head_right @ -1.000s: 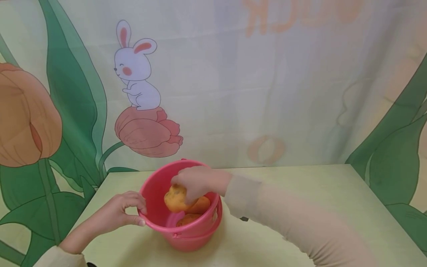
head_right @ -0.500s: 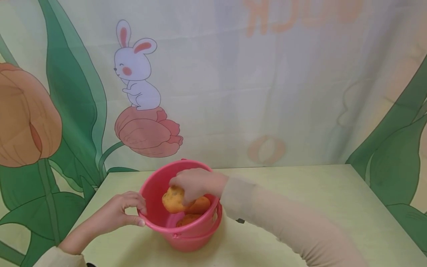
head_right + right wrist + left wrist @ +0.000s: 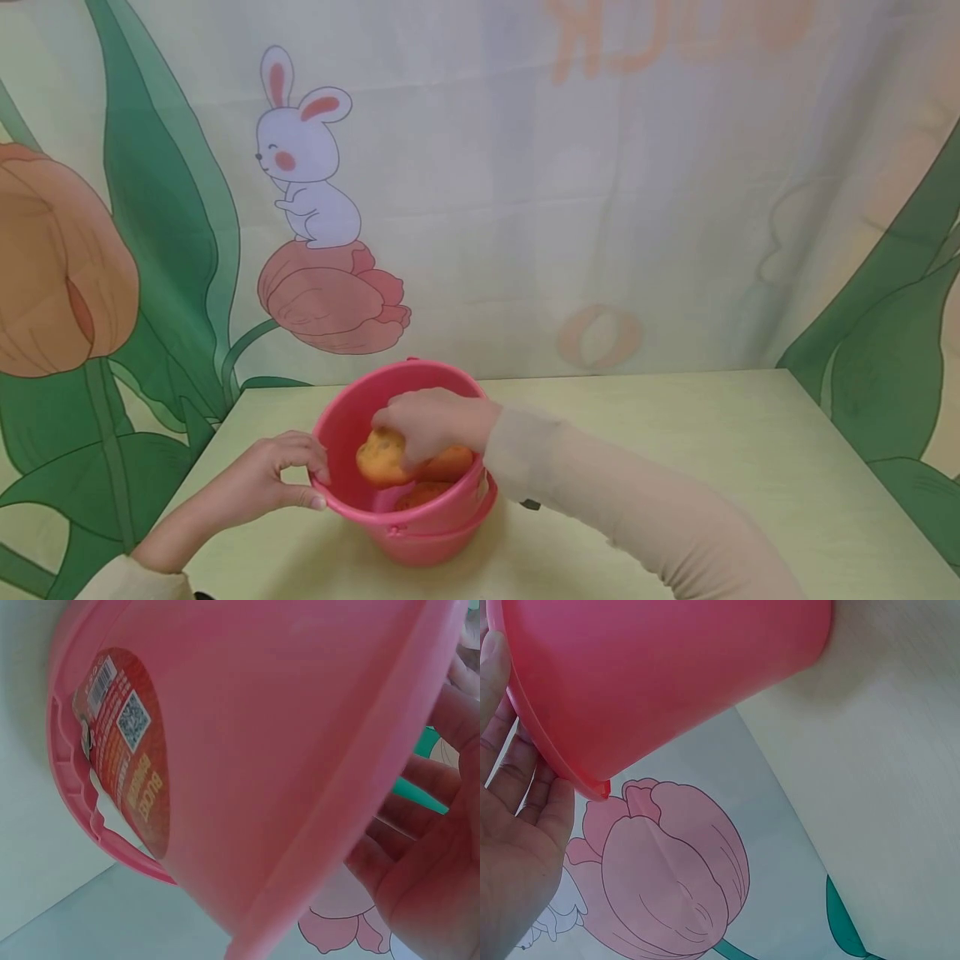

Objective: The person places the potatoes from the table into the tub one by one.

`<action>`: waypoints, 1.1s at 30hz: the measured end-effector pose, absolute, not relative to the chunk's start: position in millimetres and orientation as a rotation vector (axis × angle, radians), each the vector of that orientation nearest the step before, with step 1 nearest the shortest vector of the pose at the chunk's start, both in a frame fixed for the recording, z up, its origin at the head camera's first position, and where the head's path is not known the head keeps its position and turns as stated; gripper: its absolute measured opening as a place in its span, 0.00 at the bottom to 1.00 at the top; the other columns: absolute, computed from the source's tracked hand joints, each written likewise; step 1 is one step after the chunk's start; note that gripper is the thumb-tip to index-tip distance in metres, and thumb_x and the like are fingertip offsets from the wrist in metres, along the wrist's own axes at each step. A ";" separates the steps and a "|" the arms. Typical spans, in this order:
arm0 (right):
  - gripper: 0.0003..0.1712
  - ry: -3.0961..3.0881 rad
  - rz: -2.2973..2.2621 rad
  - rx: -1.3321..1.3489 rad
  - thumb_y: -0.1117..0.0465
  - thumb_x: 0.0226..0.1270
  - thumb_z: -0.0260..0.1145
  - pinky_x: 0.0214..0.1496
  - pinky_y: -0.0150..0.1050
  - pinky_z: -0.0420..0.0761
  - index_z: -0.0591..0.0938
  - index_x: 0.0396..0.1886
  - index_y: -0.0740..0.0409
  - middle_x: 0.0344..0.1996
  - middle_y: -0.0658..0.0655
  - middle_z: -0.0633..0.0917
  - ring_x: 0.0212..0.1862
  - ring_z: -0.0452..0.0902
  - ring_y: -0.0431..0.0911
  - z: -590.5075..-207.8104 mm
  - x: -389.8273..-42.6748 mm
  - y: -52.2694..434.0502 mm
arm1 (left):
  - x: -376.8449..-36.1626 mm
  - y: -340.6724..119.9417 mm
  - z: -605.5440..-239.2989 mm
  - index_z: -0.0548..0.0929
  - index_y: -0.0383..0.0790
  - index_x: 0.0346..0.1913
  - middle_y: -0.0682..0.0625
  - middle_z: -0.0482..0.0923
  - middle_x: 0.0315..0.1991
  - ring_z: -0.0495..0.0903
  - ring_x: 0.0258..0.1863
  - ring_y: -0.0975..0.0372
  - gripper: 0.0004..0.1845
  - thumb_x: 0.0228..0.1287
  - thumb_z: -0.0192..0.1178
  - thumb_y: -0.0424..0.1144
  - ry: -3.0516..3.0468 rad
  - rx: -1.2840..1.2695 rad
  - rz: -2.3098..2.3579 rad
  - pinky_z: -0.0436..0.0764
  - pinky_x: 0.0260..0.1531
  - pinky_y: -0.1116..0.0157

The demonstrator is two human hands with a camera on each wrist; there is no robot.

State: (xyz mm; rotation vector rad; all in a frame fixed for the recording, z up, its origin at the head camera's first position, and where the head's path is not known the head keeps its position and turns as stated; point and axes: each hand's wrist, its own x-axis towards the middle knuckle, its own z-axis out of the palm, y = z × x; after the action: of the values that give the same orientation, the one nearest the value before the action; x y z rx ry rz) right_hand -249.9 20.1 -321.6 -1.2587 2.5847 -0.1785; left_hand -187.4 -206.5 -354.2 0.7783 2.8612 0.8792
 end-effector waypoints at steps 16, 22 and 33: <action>0.34 2.603 -0.199 -1.263 0.51 0.40 0.73 0.40 0.32 0.76 0.73 0.52 0.41 0.40 0.42 0.76 0.43 0.69 0.37 -335.9 -253.2 15.9 | -187.0 -206.2 -353.3 0.81 0.50 0.28 0.61 0.77 0.33 0.73 0.41 0.62 0.12 0.40 0.67 0.51 2.851 0.772 0.896 0.77 0.37 0.71; 0.34 2.601 -0.205 -1.269 0.51 0.40 0.73 0.39 0.32 0.76 0.73 0.52 0.41 0.39 0.42 0.76 0.42 0.69 0.37 -340.8 -255.0 14.3 | -186.8 -206.3 -352.9 0.81 0.52 0.27 0.60 0.77 0.33 0.73 0.41 0.61 0.12 0.40 0.67 0.52 2.854 0.762 0.887 0.77 0.37 0.70; 0.35 2.597 -0.217 -1.241 0.52 0.39 0.74 0.38 0.32 0.76 0.73 0.52 0.42 0.40 0.43 0.76 0.42 0.69 0.37 -342.3 -256.1 12.6 | -186.4 -206.4 -353.1 0.81 0.52 0.27 0.59 0.77 0.33 0.73 0.42 0.61 0.12 0.40 0.67 0.52 2.848 0.746 0.897 0.77 0.36 0.71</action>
State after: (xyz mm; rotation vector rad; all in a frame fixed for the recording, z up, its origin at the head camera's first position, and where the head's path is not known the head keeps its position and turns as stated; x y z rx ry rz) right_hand -256.1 12.6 -342.3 -1.2406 2.5968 -0.2172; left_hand -186.4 -206.4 -353.1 0.7455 2.8477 0.8973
